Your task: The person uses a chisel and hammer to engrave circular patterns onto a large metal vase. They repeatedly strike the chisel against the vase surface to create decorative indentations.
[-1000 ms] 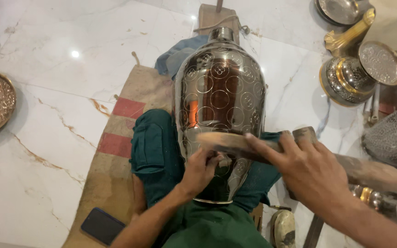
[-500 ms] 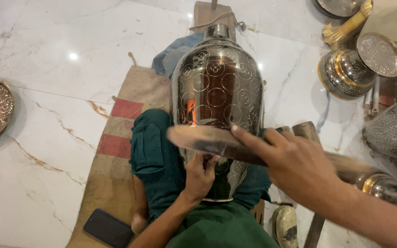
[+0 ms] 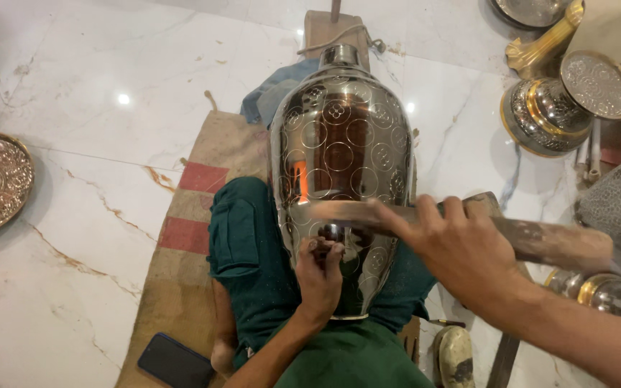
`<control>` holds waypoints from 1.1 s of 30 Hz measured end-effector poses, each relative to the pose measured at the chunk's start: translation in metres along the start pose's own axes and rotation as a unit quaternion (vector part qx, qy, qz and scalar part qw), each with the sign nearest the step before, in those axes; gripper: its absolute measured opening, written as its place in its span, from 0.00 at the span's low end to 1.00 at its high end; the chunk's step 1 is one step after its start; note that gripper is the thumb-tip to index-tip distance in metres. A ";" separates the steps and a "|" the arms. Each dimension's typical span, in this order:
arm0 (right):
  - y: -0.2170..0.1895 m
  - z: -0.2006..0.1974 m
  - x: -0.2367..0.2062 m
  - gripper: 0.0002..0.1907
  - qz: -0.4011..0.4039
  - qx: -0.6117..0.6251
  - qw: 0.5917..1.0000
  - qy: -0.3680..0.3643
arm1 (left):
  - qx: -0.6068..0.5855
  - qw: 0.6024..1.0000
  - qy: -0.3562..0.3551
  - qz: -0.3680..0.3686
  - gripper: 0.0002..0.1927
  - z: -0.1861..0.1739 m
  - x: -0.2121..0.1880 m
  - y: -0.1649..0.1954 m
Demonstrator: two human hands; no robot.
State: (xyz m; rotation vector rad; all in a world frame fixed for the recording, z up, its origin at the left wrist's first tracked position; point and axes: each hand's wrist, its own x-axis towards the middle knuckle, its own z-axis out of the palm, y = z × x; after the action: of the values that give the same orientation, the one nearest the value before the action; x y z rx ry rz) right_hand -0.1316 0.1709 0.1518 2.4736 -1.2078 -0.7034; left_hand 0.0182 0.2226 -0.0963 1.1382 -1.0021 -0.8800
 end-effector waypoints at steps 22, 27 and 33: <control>0.016 -0.014 -0.019 0.40 0.045 0.278 0.959 0.021 | 0.100 0.988 -0.094 0.064 0.10 0.000 0.019 0.028; 0.019 0.015 -0.029 0.50 0.052 0.232 0.967 0.092 | 0.139 0.971 -0.171 0.089 0.08 -0.002 0.033 0.034; 0.021 0.051 -0.050 0.44 0.153 0.423 0.861 0.237 | 0.115 0.970 -0.193 0.097 0.10 -0.004 0.037 0.039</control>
State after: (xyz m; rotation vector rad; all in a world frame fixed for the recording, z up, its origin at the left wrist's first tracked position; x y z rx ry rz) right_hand -0.1995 0.1959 0.1332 2.6772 -1.8845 0.6520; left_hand 0.0358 0.1970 -0.0524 1.0575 -1.5428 -0.8604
